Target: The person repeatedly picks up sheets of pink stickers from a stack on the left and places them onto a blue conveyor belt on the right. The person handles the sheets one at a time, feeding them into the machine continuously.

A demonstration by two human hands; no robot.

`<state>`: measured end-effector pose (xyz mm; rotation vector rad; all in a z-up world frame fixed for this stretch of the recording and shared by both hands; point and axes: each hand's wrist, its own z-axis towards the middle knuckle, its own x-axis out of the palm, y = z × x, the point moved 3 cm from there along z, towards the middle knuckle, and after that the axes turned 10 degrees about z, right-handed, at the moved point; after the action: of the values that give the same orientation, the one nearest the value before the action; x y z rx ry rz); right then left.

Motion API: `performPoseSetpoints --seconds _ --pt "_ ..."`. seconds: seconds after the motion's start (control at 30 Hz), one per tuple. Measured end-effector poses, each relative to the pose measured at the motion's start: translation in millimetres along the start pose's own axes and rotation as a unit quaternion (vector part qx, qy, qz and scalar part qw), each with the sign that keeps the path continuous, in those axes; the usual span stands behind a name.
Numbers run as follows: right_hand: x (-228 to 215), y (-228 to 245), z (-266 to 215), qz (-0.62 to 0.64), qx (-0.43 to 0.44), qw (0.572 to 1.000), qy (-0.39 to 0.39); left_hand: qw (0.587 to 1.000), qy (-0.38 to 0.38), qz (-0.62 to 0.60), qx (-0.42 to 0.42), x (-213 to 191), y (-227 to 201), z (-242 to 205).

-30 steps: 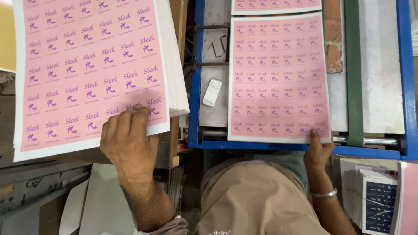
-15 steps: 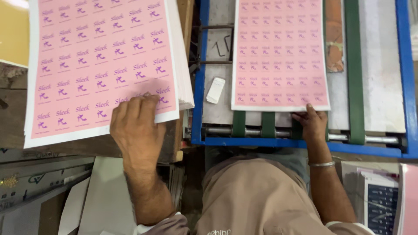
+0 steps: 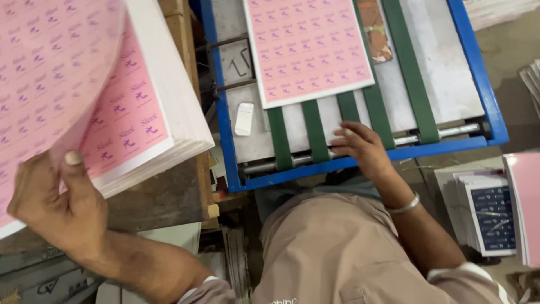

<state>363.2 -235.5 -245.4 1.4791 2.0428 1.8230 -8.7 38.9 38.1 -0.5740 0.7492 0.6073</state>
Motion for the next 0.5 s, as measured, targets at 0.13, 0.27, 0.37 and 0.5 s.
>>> performPoseSetpoints --seconds 0.13,0.27,0.37,0.5 --pt "90 29 -25 0.006 -0.015 0.974 0.225 0.989 -0.017 0.058 0.131 27 -84 -17" --pt "151 30 -44 0.142 0.057 0.930 0.334 0.956 0.120 0.112 0.242 77 -187 -55" --pt "153 18 -34 0.227 0.119 0.955 0.149 0.952 0.161 0.059 0.254 78 -205 -72" --pt "114 24 -4 0.207 -0.031 0.974 0.082 0.954 0.171 0.045 0.243 36 -178 -82"
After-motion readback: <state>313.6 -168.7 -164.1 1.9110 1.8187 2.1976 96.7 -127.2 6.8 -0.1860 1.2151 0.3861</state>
